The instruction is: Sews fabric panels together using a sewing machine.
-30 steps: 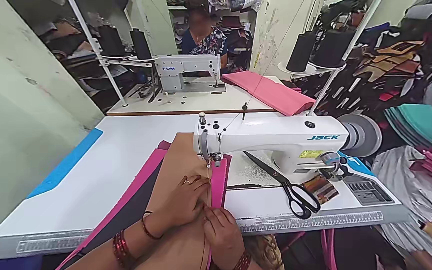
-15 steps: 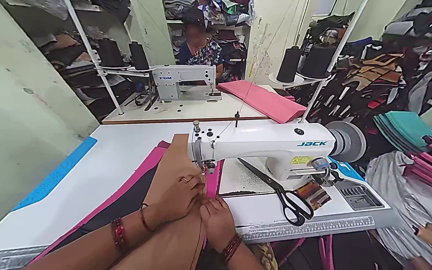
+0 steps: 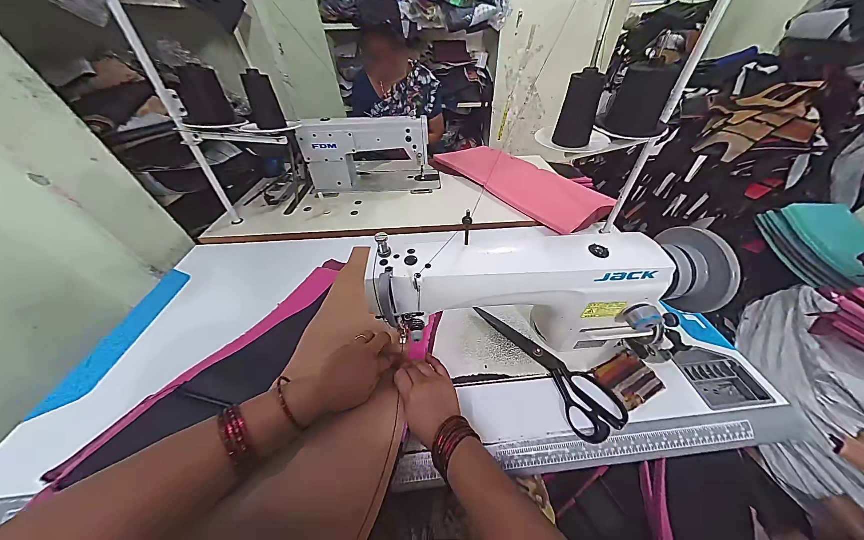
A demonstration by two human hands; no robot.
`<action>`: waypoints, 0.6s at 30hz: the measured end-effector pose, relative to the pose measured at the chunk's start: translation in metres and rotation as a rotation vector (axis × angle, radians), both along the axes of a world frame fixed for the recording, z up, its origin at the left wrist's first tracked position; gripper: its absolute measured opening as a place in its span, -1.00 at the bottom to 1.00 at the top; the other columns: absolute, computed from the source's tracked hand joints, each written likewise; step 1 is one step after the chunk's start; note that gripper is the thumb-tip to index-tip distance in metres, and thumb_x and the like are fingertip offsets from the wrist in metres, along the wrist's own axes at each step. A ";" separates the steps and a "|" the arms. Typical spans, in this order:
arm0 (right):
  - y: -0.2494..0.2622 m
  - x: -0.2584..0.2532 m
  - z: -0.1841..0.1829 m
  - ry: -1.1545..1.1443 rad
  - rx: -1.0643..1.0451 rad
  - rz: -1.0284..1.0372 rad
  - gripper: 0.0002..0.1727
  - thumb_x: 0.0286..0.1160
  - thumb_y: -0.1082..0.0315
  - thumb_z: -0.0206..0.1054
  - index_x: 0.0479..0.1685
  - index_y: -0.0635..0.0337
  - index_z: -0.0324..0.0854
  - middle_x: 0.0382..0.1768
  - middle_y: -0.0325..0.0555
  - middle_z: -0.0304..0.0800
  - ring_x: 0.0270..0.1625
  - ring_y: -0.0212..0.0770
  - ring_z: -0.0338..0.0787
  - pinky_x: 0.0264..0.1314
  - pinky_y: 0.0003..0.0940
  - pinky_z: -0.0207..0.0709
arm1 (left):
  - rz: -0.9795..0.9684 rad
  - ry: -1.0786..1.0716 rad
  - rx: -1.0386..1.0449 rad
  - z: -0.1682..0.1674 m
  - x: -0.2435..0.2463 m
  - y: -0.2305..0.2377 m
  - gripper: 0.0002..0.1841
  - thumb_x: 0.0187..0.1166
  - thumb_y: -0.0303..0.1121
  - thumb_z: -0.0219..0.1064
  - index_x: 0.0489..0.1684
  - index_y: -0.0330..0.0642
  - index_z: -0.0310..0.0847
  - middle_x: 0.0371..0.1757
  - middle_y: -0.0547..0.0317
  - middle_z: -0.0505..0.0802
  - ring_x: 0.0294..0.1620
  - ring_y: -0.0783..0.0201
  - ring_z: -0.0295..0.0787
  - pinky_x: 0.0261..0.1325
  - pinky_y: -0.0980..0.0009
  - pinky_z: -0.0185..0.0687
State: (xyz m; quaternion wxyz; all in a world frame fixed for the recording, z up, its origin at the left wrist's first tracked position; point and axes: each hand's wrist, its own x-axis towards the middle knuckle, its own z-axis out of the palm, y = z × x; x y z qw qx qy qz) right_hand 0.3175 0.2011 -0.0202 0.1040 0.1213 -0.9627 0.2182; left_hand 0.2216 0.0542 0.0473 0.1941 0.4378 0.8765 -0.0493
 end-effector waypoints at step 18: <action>-0.002 0.011 -0.004 -0.138 -0.098 -0.069 -0.47 0.59 0.52 0.17 0.58 0.25 0.53 0.72 0.15 0.39 0.80 0.17 0.30 0.77 0.16 0.20 | 0.242 -0.040 -0.034 -0.005 0.058 -0.026 -0.05 0.55 0.35 0.23 0.95 0.26 -0.09 0.97 -0.01 -0.08 0.95 -0.26 -0.38 0.68 -0.62 -0.54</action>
